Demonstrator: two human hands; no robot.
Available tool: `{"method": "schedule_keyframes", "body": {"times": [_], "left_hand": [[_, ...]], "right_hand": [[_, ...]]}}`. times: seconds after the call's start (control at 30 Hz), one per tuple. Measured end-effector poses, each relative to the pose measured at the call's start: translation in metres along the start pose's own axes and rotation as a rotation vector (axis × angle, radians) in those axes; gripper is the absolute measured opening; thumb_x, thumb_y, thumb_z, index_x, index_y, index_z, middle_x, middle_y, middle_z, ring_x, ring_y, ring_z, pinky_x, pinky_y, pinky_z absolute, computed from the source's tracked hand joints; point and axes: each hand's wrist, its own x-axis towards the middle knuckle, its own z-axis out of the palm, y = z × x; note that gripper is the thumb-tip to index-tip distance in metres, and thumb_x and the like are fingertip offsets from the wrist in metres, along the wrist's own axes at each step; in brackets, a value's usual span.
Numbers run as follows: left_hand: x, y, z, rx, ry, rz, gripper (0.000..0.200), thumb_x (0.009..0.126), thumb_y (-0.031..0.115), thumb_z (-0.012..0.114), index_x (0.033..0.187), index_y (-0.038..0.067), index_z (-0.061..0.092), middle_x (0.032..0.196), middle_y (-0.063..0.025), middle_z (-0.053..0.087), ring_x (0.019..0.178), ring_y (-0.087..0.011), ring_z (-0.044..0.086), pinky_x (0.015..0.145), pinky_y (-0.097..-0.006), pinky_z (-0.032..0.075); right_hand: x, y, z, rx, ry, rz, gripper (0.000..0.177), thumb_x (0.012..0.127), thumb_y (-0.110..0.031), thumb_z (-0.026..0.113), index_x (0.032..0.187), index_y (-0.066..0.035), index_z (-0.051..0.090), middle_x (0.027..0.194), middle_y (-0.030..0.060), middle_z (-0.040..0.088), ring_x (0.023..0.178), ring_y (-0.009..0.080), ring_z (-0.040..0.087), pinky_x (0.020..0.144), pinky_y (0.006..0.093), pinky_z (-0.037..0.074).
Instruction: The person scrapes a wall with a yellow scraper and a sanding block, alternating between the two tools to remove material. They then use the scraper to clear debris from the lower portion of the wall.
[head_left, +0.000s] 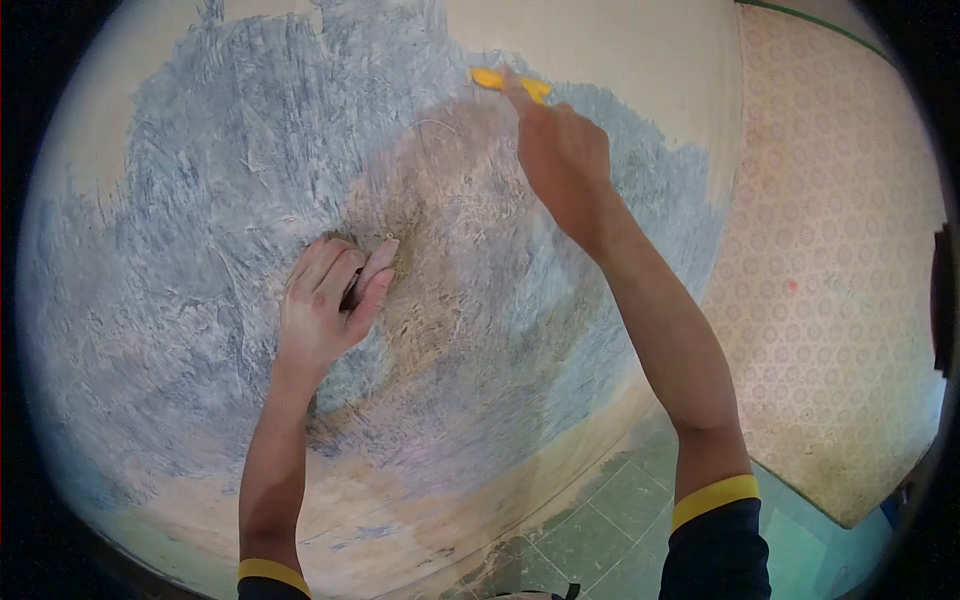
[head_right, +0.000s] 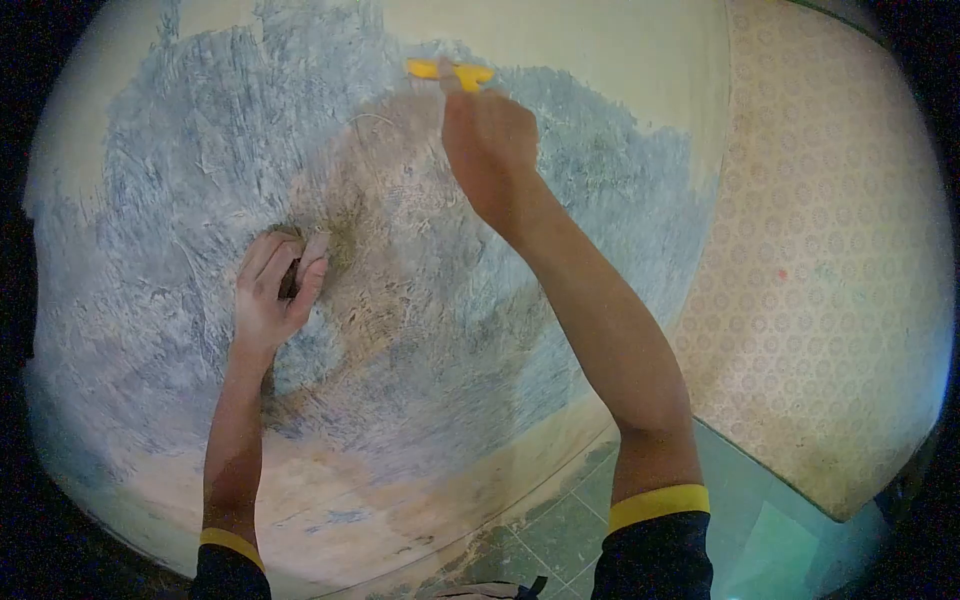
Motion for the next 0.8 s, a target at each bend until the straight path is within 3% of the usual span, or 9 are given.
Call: {"method": "schedule_keyframes", "body": {"times": [0.1, 0.17, 0.5, 0.7, 0.8], "left_hand": [[0.001, 0.000, -0.001, -0.006, 0.007, 0.006, 0.017, 0.086, 0.010, 0.074, 0.091, -0.001, 0.063, 0.088, -0.0151, 0.061, 0.080, -0.0339, 0.060, 0.072, -0.0401, 0.050], [0.000, 0.001, -0.001, -0.027, 0.012, 0.008, 0.017, 0.086, 0.011, 0.074, 0.091, -0.001, 0.063, 0.089, -0.0155, 0.061, 0.079, -0.0341, 0.060, 0.071, -0.0403, 0.050], [0.006, 0.007, 0.001, -0.010, 0.039, 0.002, 0.018, 0.087, 0.012, 0.074, 0.089, -0.001, 0.063, 0.087, -0.0154, 0.061, 0.077, -0.0341, 0.059, 0.069, -0.0405, 0.049], [0.002, 0.004, 0.004, -0.012, 0.075, -0.002, 0.018, 0.087, 0.013, 0.074, 0.086, 0.000, 0.062, 0.083, -0.0140, 0.058, 0.075, -0.0336, 0.057, 0.068, -0.0401, 0.048], [0.006, 0.004, 0.007, -0.004, 0.062, -0.005, 0.018, 0.086, 0.013, 0.074, 0.085, 0.001, 0.061, 0.082, -0.0134, 0.057, 0.075, -0.0335, 0.056, 0.067, -0.0397, 0.048]], "right_hand": [[0.000, -0.008, -0.007, -0.031, 0.006, -0.002, 0.058, 0.093, -0.010, 0.059, 0.150, -0.011, 0.047, 0.078, 0.0130, 0.071, 0.066, 0.0255, 0.071, 0.058, 0.0376, 0.058], [-0.009, -0.012, -0.011, -0.097, -0.110, -0.002, 0.057, 0.093, -0.008, 0.058, 0.149, -0.010, 0.047, 0.079, 0.0129, 0.071, 0.067, 0.0255, 0.071, 0.057, 0.0379, 0.058], [-0.004, -0.004, -0.003, -0.025, 0.007, -0.024, 0.059, 0.093, -0.010, 0.058, 0.150, -0.009, 0.045, 0.078, 0.0145, 0.070, 0.068, 0.0258, 0.071, 0.058, 0.0370, 0.059], [-0.008, -0.012, -0.008, -0.130, -0.105, -0.014, 0.061, 0.093, -0.011, 0.059, 0.152, -0.008, 0.043, 0.079, 0.0135, 0.070, 0.066, 0.0246, 0.070, 0.056, 0.0363, 0.058], [-0.003, -0.007, -0.007, -0.047, -0.062, -0.004, 0.066, 0.092, -0.005, 0.053, 0.155, -0.015, 0.037, 0.079, 0.0166, 0.068, 0.066, 0.0297, 0.070, 0.060, 0.0407, 0.058]]}}
